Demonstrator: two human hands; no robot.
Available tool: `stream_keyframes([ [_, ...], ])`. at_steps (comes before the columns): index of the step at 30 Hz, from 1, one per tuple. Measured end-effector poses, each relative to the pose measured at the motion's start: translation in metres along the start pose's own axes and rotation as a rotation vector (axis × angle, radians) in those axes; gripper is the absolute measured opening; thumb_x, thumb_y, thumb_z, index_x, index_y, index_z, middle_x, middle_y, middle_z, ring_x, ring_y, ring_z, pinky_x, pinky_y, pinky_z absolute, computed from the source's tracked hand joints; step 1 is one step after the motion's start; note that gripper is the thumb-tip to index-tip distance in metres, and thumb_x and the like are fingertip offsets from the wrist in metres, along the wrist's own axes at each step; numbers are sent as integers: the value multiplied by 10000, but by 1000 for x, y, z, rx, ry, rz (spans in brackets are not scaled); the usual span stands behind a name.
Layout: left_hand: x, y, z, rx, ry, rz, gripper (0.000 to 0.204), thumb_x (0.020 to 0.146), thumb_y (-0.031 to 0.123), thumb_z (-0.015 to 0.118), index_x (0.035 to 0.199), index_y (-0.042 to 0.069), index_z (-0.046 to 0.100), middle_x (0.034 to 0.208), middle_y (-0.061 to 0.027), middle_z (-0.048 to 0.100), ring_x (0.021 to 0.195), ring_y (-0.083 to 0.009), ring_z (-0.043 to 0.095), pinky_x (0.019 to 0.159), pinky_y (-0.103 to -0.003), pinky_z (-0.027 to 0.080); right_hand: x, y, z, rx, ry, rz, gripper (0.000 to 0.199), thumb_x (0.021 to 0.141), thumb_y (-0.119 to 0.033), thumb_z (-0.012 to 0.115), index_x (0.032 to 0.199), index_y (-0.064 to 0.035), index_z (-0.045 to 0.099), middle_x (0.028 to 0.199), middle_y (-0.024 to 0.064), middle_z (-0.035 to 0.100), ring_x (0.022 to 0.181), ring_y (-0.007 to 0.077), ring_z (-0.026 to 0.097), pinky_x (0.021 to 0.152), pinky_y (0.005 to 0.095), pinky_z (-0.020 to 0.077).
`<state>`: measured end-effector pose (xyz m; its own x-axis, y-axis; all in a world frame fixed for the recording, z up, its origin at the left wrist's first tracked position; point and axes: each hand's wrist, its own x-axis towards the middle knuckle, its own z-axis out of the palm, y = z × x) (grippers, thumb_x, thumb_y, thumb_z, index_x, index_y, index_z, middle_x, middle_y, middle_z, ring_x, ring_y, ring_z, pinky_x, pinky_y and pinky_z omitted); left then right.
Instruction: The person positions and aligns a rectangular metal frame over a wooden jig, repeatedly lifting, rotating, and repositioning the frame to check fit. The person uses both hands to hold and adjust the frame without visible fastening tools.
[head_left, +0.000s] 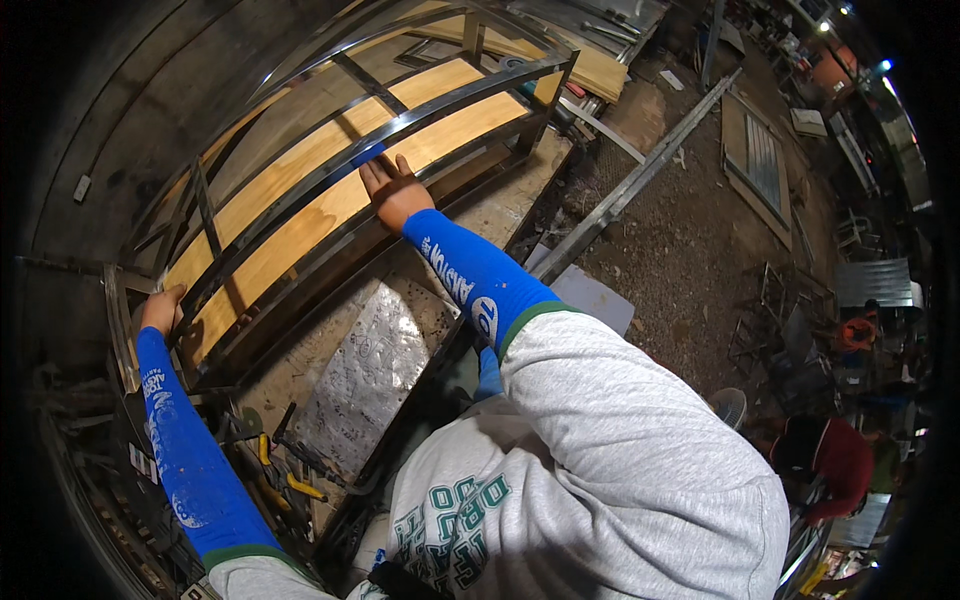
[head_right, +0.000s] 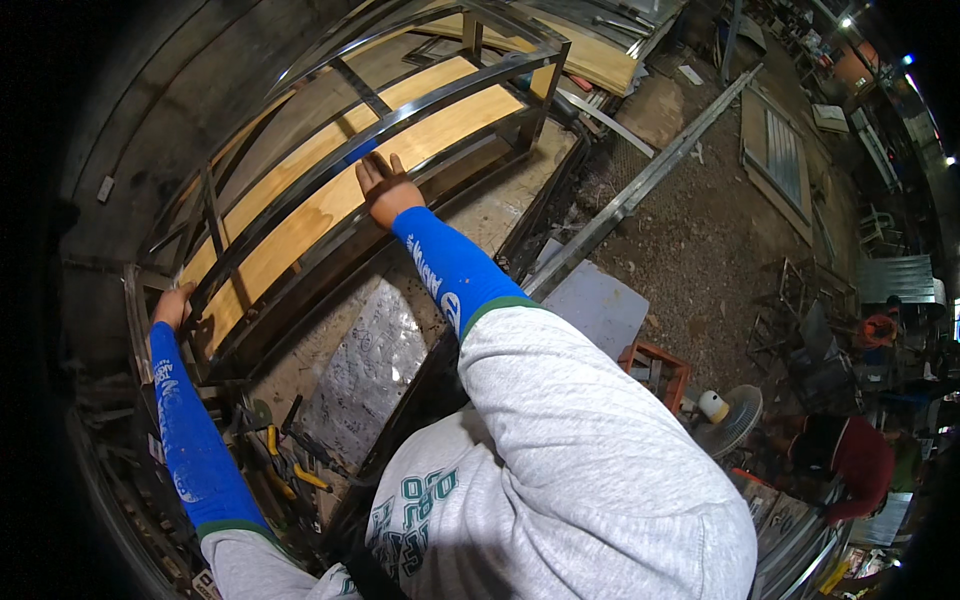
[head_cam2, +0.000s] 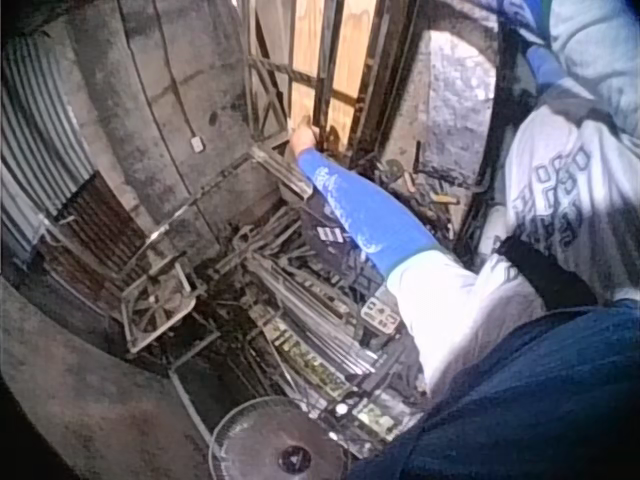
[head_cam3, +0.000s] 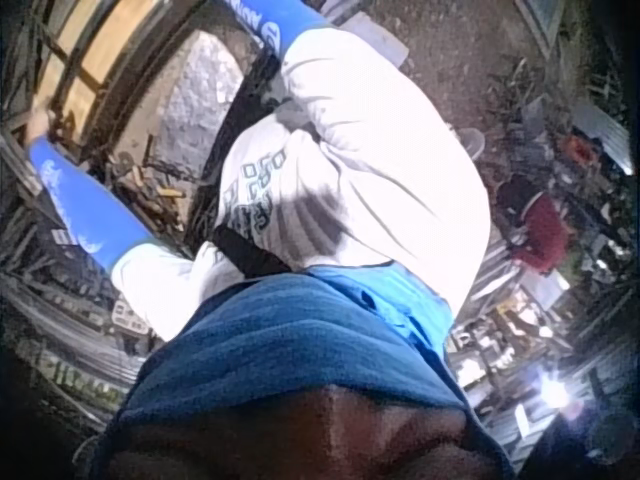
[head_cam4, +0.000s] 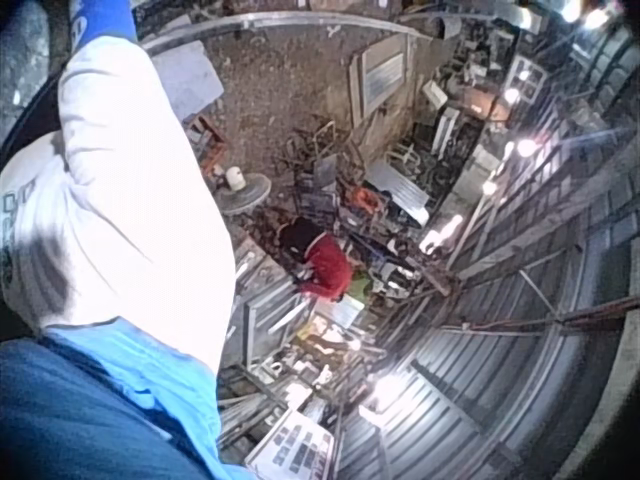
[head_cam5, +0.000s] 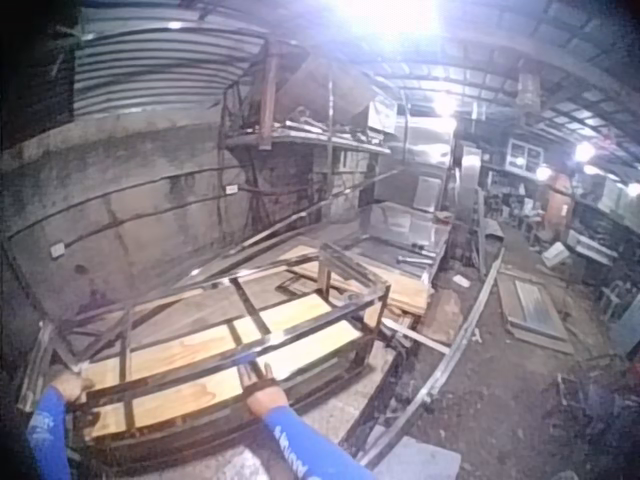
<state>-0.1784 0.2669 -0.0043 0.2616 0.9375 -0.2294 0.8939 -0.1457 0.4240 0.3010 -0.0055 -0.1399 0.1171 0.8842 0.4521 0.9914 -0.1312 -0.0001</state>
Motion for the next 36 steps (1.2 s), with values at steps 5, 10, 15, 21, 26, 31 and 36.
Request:
stream_keyframes([
  [5,-14,45,0,64,-86,-10,561,905,458,701,916,-103,700,847,-232,714,810,-280,666,799,-427,481,-3,14,17,-16,127,-1,550,993,-175,480,1491,57,451,1569,217,471,1480,339,431,1225,524,300],
  [10,-11,24,3,-49,16,-7,550,925,458,690,888,-90,701,718,-170,684,695,-266,635,736,-437,470,2,10,17,-19,169,-35,544,1000,-188,450,1479,70,474,1547,243,490,1474,355,435,1234,513,279],
  [15,-13,35,5,30,10,79,549,930,460,684,853,-83,701,662,-167,648,644,-276,613,717,-444,464,0,15,20,-23,168,-28,545,994,-179,465,1480,66,468,1549,237,488,1471,352,440,1225,501,304],
  [21,-14,22,4,55,91,113,570,930,459,681,711,-67,661,609,-152,617,612,-263,602,694,-434,456,4,10,17,-25,131,-40,552,993,-175,472,1490,64,451,1565,237,467,1479,354,429,1224,497,308],
  [26,-13,35,3,28,8,37,553,912,453,703,796,-87,681,722,-155,683,704,-254,639,742,-426,470,1,14,14,-84,86,-46,556,1003,-187,460,1500,63,442,1565,242,465,1479,356,423,1222,501,296],
  [31,-15,39,0,49,-13,-45,557,905,463,708,1007,-84,723,955,-193,746,908,-273,689,850,-416,490,3,13,6,-41,-8,-44,662,934,-157,571,1525,78,386,1598,255,409,1506,371,378,1229,500,287],
  [36,-16,36,-2,118,-29,35,522,917,454,691,1042,-51,736,986,-205,752,928,-288,701,860,-426,495,6,11,8,-49,-23,-39,610,972,-170,515,1518,73,395,1589,249,425,1487,365,403,1214,514,294],
])
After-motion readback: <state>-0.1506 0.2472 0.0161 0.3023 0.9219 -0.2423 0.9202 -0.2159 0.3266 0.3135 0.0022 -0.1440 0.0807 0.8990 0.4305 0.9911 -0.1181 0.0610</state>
